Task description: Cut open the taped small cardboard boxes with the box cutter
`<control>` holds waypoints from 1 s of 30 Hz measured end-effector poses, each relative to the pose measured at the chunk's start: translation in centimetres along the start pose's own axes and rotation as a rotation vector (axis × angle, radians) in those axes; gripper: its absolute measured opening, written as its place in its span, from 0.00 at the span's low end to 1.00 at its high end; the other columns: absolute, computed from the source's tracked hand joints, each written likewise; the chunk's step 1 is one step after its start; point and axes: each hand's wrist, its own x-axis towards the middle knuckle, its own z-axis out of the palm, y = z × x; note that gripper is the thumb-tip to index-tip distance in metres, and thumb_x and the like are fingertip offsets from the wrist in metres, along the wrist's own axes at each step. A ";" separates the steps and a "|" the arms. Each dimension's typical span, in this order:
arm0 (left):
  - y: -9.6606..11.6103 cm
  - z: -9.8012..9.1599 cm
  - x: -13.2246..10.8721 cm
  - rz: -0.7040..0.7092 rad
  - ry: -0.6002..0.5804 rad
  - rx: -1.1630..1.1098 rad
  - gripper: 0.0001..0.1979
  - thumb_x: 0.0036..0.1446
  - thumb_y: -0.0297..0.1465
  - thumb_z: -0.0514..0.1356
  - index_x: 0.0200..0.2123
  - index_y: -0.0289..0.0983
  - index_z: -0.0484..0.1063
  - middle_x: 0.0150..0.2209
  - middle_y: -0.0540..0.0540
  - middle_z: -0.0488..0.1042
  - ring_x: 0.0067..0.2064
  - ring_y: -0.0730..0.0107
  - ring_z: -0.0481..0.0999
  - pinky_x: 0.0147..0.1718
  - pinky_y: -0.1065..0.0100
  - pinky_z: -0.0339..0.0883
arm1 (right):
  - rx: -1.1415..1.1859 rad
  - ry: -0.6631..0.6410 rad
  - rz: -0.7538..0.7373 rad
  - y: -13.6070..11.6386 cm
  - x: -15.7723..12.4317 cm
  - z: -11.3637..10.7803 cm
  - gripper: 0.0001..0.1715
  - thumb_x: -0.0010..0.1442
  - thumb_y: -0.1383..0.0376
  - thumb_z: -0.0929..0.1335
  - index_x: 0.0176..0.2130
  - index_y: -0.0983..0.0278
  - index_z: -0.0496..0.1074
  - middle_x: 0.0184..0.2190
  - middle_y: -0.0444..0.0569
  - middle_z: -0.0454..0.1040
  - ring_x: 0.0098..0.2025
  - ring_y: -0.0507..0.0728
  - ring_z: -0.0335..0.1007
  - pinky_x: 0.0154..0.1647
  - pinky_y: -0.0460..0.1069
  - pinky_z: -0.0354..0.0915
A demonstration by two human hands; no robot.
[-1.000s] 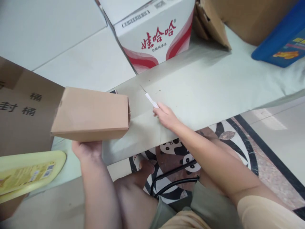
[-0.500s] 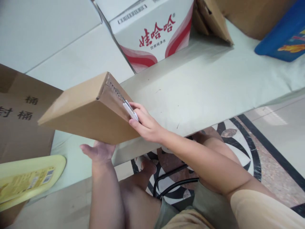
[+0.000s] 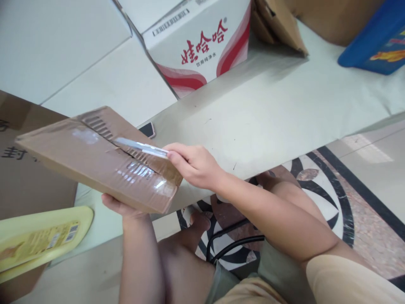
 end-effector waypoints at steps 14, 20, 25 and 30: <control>1.2 0.6 0.2 0.135 -0.025 0.299 0.32 0.43 0.59 0.64 0.45 0.45 0.77 0.49 0.47 0.79 0.61 0.42 0.69 0.52 0.54 0.69 | -0.323 0.142 -0.031 -0.3 -0.4 -0.5 0.19 0.68 0.60 0.63 0.48 0.60 0.81 0.41 0.47 0.84 0.39 0.55 0.78 0.39 0.48 0.68; 1.4 0.5 0.1 0.113 -0.038 0.281 0.32 0.43 0.59 0.64 0.45 0.44 0.76 0.49 0.46 0.79 0.61 0.42 0.69 0.53 0.54 0.69 | -0.587 0.151 -0.122 0.2 -0.8 -0.4 0.23 0.71 0.56 0.61 0.50 0.59 0.81 0.29 0.46 0.80 0.28 0.52 0.70 0.28 0.47 0.58; 1.6 0.9 0.0 0.153 -0.011 0.303 0.31 0.44 0.60 0.64 0.46 0.46 0.76 0.52 0.47 0.78 0.62 0.40 0.68 0.54 0.50 0.68 | -0.743 0.041 -0.160 0.6 -1.2 -0.2 0.24 0.72 0.55 0.58 0.51 0.54 0.80 0.28 0.45 0.78 0.25 0.51 0.65 0.24 0.48 0.51; 1.8 2.4 0.1 0.249 -0.060 0.220 0.29 0.49 0.58 0.61 0.45 0.45 0.77 0.52 0.47 0.78 0.64 0.43 0.66 0.57 0.50 0.67 | -0.767 -0.008 -0.173 0.9 -1.5 -0.2 0.24 0.72 0.55 0.58 0.52 0.53 0.80 0.30 0.45 0.79 0.25 0.50 0.64 0.24 0.49 0.49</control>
